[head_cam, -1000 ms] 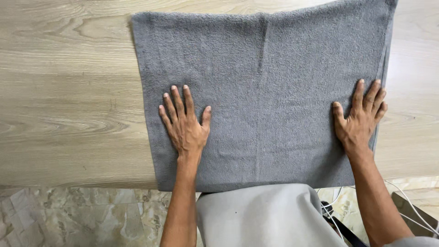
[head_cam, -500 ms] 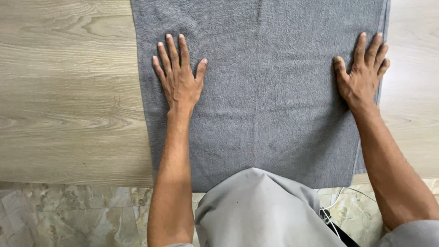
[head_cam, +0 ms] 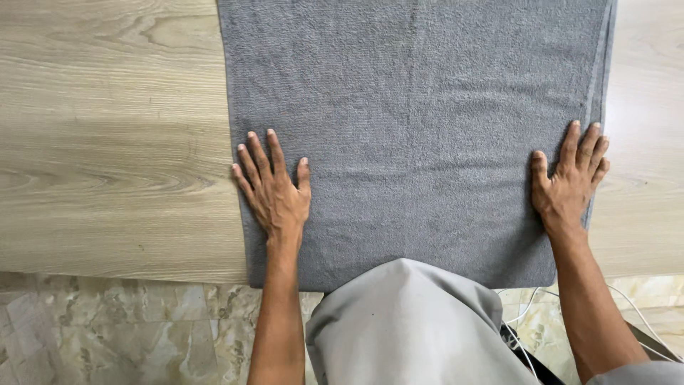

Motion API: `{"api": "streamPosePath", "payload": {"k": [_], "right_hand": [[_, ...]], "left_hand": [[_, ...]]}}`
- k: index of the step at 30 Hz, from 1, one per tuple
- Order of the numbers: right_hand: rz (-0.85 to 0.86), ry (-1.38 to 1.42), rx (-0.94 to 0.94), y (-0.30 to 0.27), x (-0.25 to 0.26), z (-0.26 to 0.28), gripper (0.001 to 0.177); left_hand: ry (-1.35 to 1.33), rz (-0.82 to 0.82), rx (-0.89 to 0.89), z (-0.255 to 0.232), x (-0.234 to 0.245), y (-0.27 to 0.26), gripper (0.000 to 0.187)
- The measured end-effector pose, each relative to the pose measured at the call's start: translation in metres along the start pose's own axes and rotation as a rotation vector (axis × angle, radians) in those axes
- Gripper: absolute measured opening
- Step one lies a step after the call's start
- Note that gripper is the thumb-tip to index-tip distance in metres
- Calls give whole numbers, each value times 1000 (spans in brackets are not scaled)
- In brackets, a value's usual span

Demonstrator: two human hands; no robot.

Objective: The person folds a light-colored shirt and then a gray towel on a wooden table. They smooth the items, fold them in half multiple times, and align the edges to create neat rectangular stacks.

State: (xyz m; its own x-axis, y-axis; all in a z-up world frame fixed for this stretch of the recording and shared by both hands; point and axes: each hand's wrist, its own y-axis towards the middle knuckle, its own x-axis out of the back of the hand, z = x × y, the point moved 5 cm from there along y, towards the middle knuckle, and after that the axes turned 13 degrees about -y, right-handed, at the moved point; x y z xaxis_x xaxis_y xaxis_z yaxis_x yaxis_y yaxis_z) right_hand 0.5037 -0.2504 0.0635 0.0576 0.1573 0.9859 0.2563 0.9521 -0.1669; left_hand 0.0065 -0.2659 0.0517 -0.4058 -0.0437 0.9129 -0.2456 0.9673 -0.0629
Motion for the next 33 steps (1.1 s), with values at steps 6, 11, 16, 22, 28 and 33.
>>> {"api": "streamPosePath", "payload": {"k": [6, 11, 16, 22, 28, 33], "right_hand": [[-13, 19, 40, -1, 2, -8, 81], [-189, 29, -33, -36, 4, -23, 66], [-129, 222, -222, -50, 5, -46, 45], [27, 173, -276, -70, 6, -73, 51], [171, 23, -304, -84, -3, -86, 49], [229, 489, -397, -93, -12, -99, 45]], "left_hand": [[-37, -23, -26, 6, -3, 0, 77], [-260, -115, 195, 27, 11, -22, 79], [-307, -121, 275, 34, 24, -34, 76], [-257, -82, 246, 31, 22, -37, 69], [-276, -144, 141, 13, 24, -69, 73], [-279, -180, 87, -2, 23, -111, 71]]}}
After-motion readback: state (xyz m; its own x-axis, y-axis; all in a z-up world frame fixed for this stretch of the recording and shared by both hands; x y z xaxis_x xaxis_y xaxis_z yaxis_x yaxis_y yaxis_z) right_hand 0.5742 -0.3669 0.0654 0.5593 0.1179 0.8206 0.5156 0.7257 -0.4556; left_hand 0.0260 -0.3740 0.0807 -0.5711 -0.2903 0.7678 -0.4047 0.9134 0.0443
